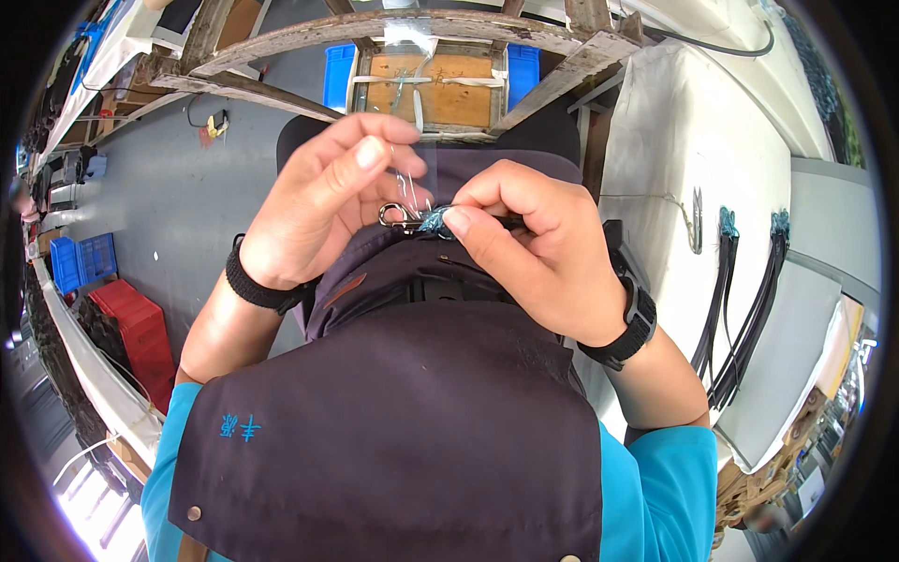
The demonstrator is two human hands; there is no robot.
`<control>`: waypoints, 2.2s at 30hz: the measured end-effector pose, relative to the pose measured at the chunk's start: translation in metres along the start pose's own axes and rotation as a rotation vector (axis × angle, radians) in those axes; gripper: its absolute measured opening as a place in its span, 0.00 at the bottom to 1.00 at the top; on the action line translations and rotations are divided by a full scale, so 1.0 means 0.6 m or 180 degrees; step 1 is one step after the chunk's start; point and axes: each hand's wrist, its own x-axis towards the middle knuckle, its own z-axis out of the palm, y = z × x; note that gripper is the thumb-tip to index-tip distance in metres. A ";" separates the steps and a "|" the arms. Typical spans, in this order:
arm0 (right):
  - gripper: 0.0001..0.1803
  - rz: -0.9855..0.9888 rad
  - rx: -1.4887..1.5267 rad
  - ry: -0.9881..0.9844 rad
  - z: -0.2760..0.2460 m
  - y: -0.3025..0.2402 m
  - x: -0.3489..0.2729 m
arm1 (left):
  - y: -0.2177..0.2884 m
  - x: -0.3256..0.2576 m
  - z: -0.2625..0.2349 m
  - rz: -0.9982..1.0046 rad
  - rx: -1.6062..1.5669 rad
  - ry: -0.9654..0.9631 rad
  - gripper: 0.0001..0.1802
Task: Assembling small hardware components consisting of metal rings and plastic strips.
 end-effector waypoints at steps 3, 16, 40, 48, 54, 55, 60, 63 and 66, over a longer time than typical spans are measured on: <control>0.04 0.0134 0.0163 -0.0021 0.002 0.005 0.002 | 0.006 0.001 0.003 -0.0331 0.0130 -0.0102 0.10; 0.10 0.1499 0.1182 -0.0510 -0.026 0.004 0.029 | -0.011 -0.002 -0.010 0.0877 0.0950 -0.0627 0.13; 0.11 -0.1794 -0.1294 0.0388 0.014 0.014 0.012 | -0.017 -0.014 -0.007 0.0439 0.0178 -0.0301 0.07; 0.06 -0.0980 -0.1448 0.0089 0.002 -0.014 0.013 | -0.028 -0.004 -0.018 0.0671 0.0300 -0.0371 0.08; 0.07 0.0637 0.0424 -0.0252 -0.011 -0.003 0.027 | -0.033 -0.012 -0.010 0.1113 0.0737 -0.0371 0.17; 0.08 0.1029 0.0770 -0.0402 -0.015 -0.003 0.031 | -0.033 -0.015 -0.010 0.1113 0.0740 -0.0371 0.17; 0.11 0.1876 0.1494 -0.0857 -0.020 -0.008 0.041 | -0.056 -0.017 -0.015 0.1261 0.0856 -0.0056 0.13; 0.12 0.1325 0.1116 -0.0440 -0.002 -0.007 0.031 | -0.052 -0.019 -0.008 0.1025 0.0295 0.0179 0.09; 0.19 -0.0502 -0.0940 0.0166 0.007 -0.001 0.016 | -0.053 -0.024 0.003 0.0611 -0.0241 0.0337 0.05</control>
